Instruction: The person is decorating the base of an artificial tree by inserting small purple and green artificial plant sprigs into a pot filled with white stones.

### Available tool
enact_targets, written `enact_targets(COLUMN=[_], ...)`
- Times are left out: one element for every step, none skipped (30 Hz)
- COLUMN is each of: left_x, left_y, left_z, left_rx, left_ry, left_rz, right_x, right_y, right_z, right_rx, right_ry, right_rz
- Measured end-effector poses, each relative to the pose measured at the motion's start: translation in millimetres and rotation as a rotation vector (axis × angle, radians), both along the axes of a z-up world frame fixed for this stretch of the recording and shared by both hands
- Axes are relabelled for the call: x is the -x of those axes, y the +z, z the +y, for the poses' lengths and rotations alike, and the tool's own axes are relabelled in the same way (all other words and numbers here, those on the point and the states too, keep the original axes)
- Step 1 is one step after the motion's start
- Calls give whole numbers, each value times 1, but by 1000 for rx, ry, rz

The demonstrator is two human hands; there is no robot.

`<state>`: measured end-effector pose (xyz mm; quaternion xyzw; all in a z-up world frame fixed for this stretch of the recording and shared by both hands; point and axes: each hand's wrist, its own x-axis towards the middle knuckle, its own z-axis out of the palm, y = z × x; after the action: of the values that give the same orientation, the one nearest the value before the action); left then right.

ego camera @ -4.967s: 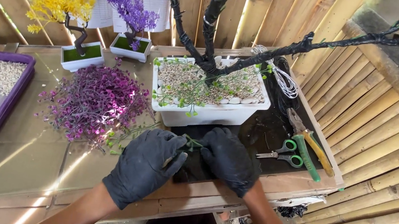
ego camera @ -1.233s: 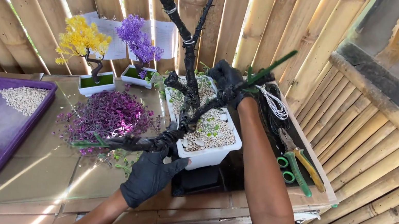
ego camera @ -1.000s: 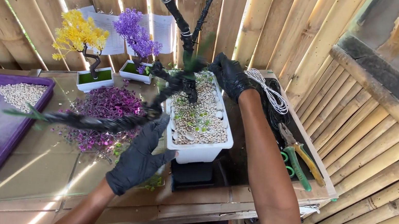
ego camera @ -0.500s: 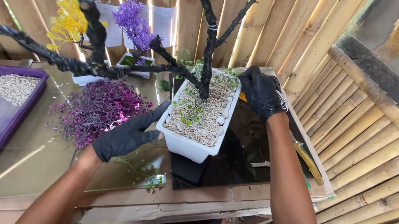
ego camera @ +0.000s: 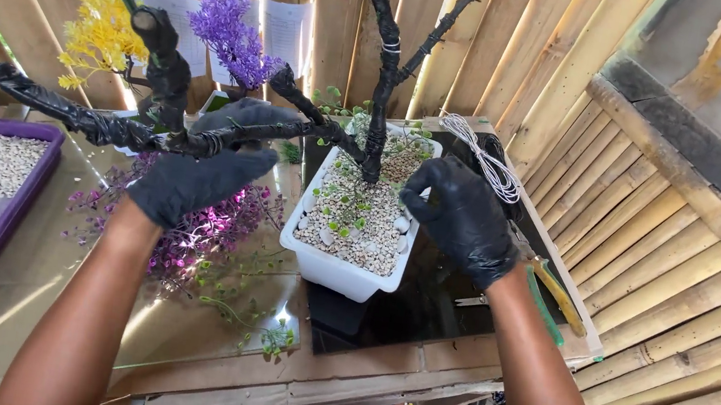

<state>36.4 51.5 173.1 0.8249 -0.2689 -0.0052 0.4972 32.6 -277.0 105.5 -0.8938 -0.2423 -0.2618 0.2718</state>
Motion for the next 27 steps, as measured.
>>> enact_targets(left_x=[2, 4, -8, -19, -31, -32, -34, -36, -37, -38, -38, -46, -53, -60, -64, -69, -74, -77, -80, -84, -85, -87, -90, -83, -75, -68, -67], left_y=[13, 27, 11, -5, -21, -21, -21, -21, -21, -21, -20, -24, -28, -32, -34, -36, -37, -37, -38, -39, -40, -41, -42, -30, -20, -9, -18], left_z=[-4, -7, -10, -12, -15, -15, -16, -17, -18, -20, -21, -25, -28, -31, -33, -34, -36, -37, -37, -37, -36, -35, -36, -34, -33, -32, -35], left_rx=[-22, -44, -40, 11, 62, 65, 118, 171, 174, 250, 325, 326, 366, 406, 408, 467, 526, 527, 586, 645, 648, 708, 764, 763, 404, 37, 38], left_ry=[-21, -42, -41, -60, -83, -83, -135, -187, -191, -269, -347, -351, -384, -417, -418, -463, -507, -507, -548, -589, -584, -621, -662, -662, -520, -359, -364], left_rz=[-47, -95, -95, -174, -253, -252, -217, -182, -179, -121, -64, -60, -10, 40, 42, 117, 192, 194, 268, 344, 347, 426, 509, 517, 75, -353, -340], right_x=[0, 1, -1, -2, -3, 1, 6, 10, 10, 9, 8, 9, 11, 12, 11, 9, 7, 10, 12, 14, 16, 18, 22, 18, 17, 16, 14], right_y=[-2, -4, -5, -6, -6, -1, 4, 9, 7, 5, 2, 5, 8, 11, 10, 9, 9, 11, 13, 15, 17, 19, 20, 21, 20, 19, 16], right_z=[4, 8, 7, 7, 7, 10, 12, 13, 13, 12, 12, 14, 17, 20, 19, 19, 18, 18, 18, 18, 20, 21, 21, 21, 21, 20, 18], right_rx=[38, 76, 79, 103, 127, 130, 131, 132, 135, 162, 189, 190, 186, 183, 184, 163, 141, 142, 149, 156, 157, 128, 96, 93, 134, 174, 172], right_ry=[-36, -72, -71, -80, -90, -90, -91, -93, -98, -113, -128, -133, -143, -152, -153, -135, -116, -116, -122, -127, -123, -141, -166, -168, -151, -133, -136], right_rz=[-15, -30, -30, -49, -67, -65, -55, -44, -41, -43, -46, -43, -23, -4, -2, 13, 28, 30, 38, 46, 51, 68, 86, 92, 72, 52, 65])
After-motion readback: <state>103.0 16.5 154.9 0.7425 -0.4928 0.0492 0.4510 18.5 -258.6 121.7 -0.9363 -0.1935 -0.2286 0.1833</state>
